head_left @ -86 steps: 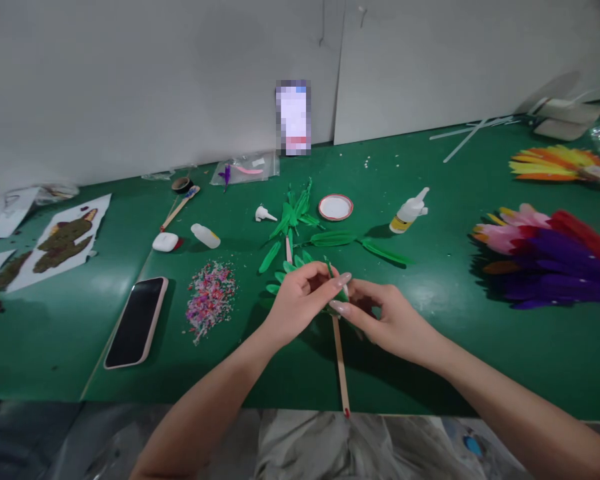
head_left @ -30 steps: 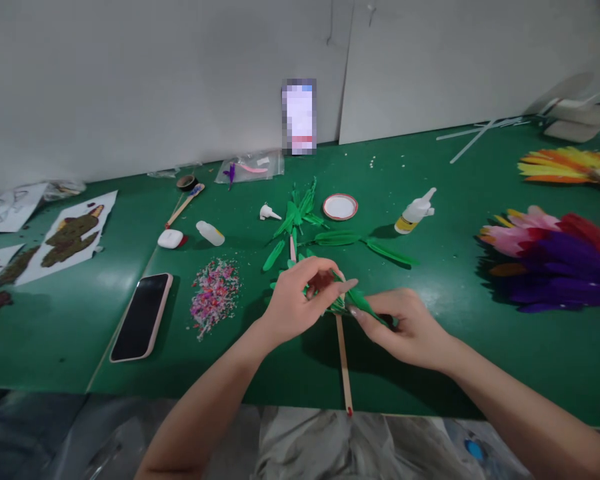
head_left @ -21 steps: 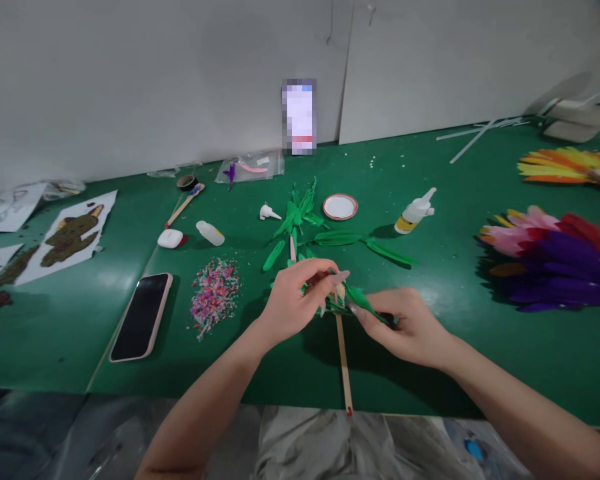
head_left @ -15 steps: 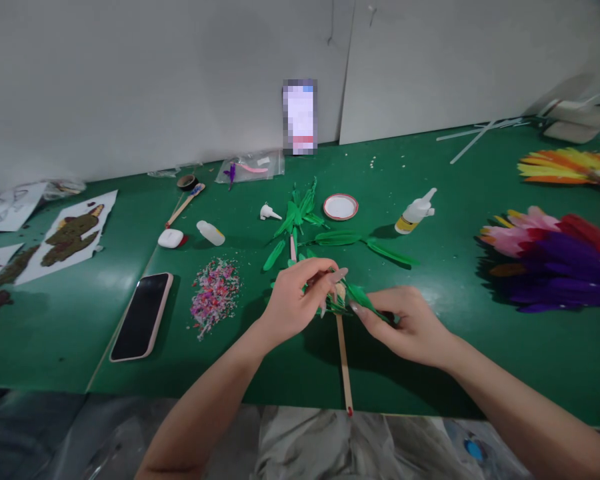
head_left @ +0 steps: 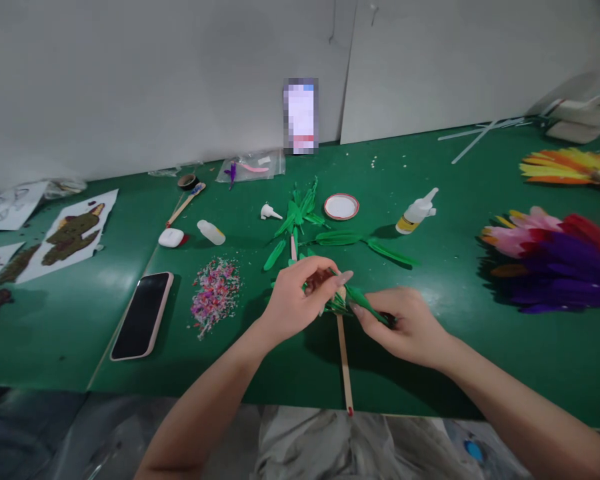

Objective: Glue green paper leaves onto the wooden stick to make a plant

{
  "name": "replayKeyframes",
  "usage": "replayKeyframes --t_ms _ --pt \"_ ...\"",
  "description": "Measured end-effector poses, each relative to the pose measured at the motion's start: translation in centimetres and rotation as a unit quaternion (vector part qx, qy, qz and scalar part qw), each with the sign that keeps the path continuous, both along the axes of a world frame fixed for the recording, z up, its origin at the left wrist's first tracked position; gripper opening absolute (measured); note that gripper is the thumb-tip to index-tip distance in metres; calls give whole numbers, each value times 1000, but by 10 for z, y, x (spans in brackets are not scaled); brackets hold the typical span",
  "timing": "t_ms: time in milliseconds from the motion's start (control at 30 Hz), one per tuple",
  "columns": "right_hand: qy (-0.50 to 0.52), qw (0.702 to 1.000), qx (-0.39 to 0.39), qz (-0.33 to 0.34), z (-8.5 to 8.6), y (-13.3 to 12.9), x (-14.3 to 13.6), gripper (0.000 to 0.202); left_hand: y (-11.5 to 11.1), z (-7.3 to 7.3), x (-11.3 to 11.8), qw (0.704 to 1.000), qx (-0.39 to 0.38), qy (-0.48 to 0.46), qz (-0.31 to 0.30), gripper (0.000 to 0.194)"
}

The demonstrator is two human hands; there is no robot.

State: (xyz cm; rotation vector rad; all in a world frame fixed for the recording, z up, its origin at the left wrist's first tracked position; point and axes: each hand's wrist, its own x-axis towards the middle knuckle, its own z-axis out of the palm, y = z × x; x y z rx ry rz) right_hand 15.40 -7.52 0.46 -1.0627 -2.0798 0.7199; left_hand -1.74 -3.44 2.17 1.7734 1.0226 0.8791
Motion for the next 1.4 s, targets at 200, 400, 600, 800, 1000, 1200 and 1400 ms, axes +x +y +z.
replayKeyframes --t_ms 200,400,600,800,1000,1200,1400 --pt "-30 999 24 -12 -2 0 1 32 0 -2 -2 999 -30 -29 7 21" --pt "-39 998 40 -19 -2 0 1 31 1 -6 -2 993 -89 -73 -10 28" --pt "-85 992 93 -31 -5 0 0 30 0 -2 -1 998 -61 -22 1 21" --pt "-101 988 110 -40 -7 1 1 30 0 -3 0 991 -111 -71 2 26" --pt "-95 988 117 -43 -6 1 1 31 1 -3 0 991 -116 -74 4 27" --pt "-94 988 115 -42 -6 1 1 31 4 3 -4 998 -67 -6 -18 19" --pt "-103 986 121 -41 -6 1 1 30 6 1 -8 997 -61 14 -35 19"
